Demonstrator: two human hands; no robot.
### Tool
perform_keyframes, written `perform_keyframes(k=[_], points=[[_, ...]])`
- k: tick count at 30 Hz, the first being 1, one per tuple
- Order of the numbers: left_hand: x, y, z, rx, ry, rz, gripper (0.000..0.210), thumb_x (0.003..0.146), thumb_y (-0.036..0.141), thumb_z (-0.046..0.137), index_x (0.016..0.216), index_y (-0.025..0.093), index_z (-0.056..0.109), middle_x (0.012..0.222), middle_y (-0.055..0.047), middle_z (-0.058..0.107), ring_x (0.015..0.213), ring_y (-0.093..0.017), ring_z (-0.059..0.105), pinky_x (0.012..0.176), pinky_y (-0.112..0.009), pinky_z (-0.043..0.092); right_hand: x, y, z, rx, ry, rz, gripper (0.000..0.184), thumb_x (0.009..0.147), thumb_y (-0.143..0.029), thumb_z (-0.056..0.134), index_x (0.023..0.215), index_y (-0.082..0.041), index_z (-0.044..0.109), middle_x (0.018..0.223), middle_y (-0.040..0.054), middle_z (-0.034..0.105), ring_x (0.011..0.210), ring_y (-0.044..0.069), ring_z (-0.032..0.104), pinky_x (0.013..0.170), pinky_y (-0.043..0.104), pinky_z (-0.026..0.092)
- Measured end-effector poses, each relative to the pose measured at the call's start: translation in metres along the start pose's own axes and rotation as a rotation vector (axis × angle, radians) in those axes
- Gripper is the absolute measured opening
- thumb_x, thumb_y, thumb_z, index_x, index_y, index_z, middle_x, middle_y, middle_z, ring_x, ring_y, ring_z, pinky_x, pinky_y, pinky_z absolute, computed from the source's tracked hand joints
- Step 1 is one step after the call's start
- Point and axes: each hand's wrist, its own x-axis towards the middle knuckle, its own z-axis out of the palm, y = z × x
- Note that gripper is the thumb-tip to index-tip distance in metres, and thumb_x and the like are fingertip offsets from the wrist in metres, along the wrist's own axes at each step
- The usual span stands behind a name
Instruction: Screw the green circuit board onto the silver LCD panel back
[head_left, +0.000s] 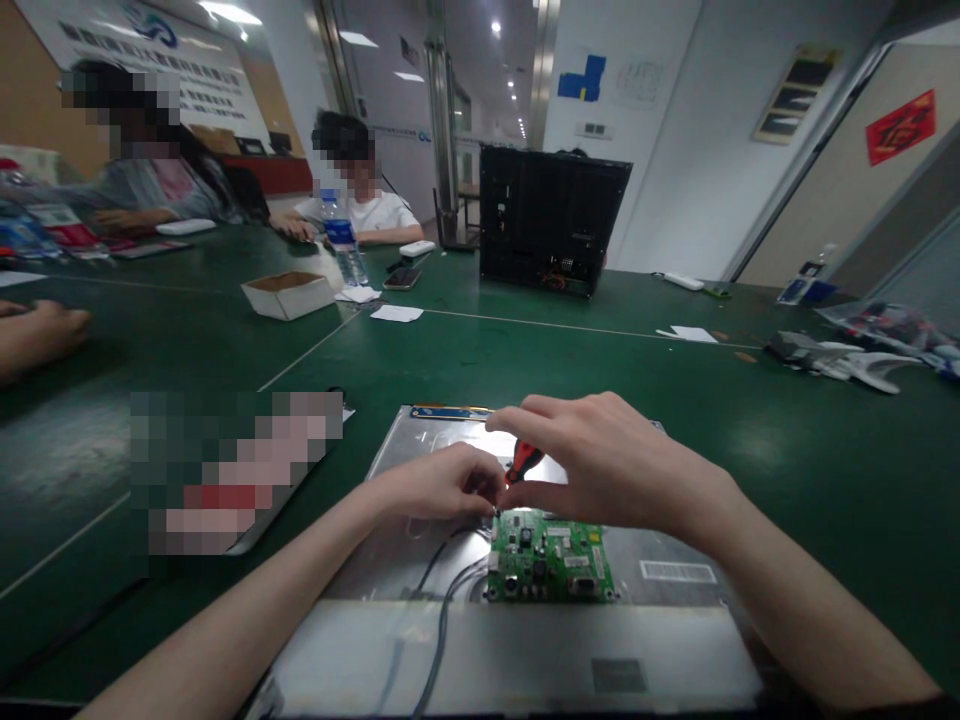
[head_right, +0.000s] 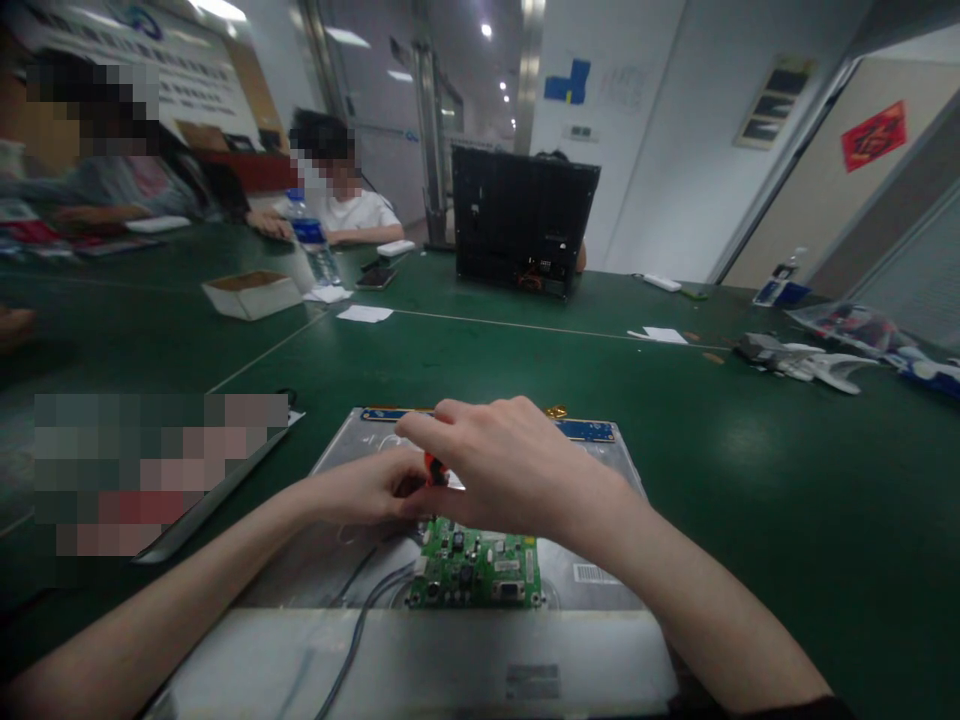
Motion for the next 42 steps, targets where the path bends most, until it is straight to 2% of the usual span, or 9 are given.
perform_keyframes(k=[5,8,13,19,25,33,35,38,42], points=[[-0.0003,-0.0025,0.0018,-0.052,-0.002,0.019,0.003,0.073,0.017,0.061,0.075,0.016,0.063,0.067,0.002,0.057,0.065,-0.015,0.054,0.060,-0.025,0.038,0.0041,-0.0009,0.0014,-0.041,-0.025,0.027,0.014,0.095,-0.034,0.059,0.100,-0.021,0.060,0.082,0.0008,0.070,0.062,0.014,0.058,0.052,0.027,0.019],[-0.0007,-0.0054,0.0039,-0.067,-0.001,0.024,0.005,0.076,0.019,0.060,0.078,0.016,0.064,0.069,0.001,0.059,0.067,-0.016,0.056,0.062,-0.025,0.041,0.0047,-0.0024,0.0003,-0.010,-0.018,0.004,0.009,0.095,-0.026,0.054,0.098,-0.019,0.058,0.083,0.0014,0.069,0.061,0.013,0.056,0.052,0.027,0.019],[-0.0004,-0.0073,0.0045,-0.010,0.032,0.017,0.007,0.076,0.022,0.064,0.080,0.016,0.064,0.069,0.001,0.059,0.066,-0.016,0.055,0.061,-0.025,0.039,0.0050,-0.0012,0.0012,0.072,-0.037,-0.061,0.020,0.092,-0.028,0.060,0.108,-0.019,0.055,0.098,0.0033,0.070,0.069,0.014,0.058,0.053,0.026,0.023],[-0.0001,-0.0031,0.0031,-0.042,0.017,0.039,0.003,0.074,0.015,0.063,0.077,0.016,0.065,0.069,0.002,0.059,0.066,-0.015,0.054,0.060,-0.024,0.039,0.0078,0.0007,0.0057,0.027,-0.020,-0.017,0.010,0.096,-0.029,0.054,0.093,-0.021,0.058,0.079,-0.0004,0.069,0.061,0.013,0.055,0.053,0.026,0.021],[-0.0017,-0.0016,0.0046,-0.058,0.032,0.018,0.004,0.077,0.016,0.065,0.081,0.016,0.067,0.073,0.001,0.063,0.067,-0.015,0.054,0.063,-0.025,0.041,0.0052,-0.0014,0.0017,0.108,-0.052,-0.043,0.021,0.087,-0.022,0.061,0.106,-0.018,0.054,0.092,0.0027,0.070,0.067,0.014,0.057,0.055,0.026,0.026],[0.0001,-0.0031,0.0031,-0.047,0.000,0.012,0.007,0.075,0.011,0.064,0.078,0.017,0.066,0.069,0.003,0.060,0.066,-0.014,0.053,0.062,-0.023,0.039,0.0062,0.0009,0.0030,0.013,-0.036,0.006,0.012,0.094,-0.032,0.059,0.090,-0.020,0.057,0.076,-0.0005,0.067,0.058,0.012,0.051,0.053,0.026,0.020],[-0.0002,-0.0035,0.0034,-0.066,0.000,0.014,0.007,0.076,0.012,0.064,0.080,0.017,0.067,0.071,0.002,0.061,0.067,-0.014,0.054,0.062,-0.024,0.040,0.0058,-0.0004,0.0018,0.023,-0.028,0.004,0.006,0.092,-0.025,0.056,0.094,-0.019,0.057,0.078,0.0000,0.067,0.059,0.012,0.050,0.053,0.026,0.021],[-0.0012,-0.0030,0.0040,-0.071,0.020,0.032,0.005,0.076,0.014,0.063,0.080,0.016,0.066,0.071,0.001,0.061,0.067,-0.014,0.054,0.061,-0.023,0.041,0.0042,-0.0024,-0.0012,0.064,-0.030,-0.013,0.016,0.085,-0.022,0.059,0.100,-0.018,0.055,0.085,0.0015,0.068,0.062,0.012,0.051,0.053,0.026,0.022],[-0.0022,-0.0004,0.0026,-0.029,0.030,0.047,0.005,0.076,0.017,0.062,0.078,0.016,0.066,0.070,0.001,0.059,0.067,-0.015,0.054,0.060,-0.024,0.039,0.0033,-0.0013,-0.0025,0.093,-0.049,-0.039,0.015,0.090,-0.033,0.061,0.095,-0.019,0.055,0.086,0.0014,0.069,0.065,0.013,0.055,0.054,0.026,0.023]])
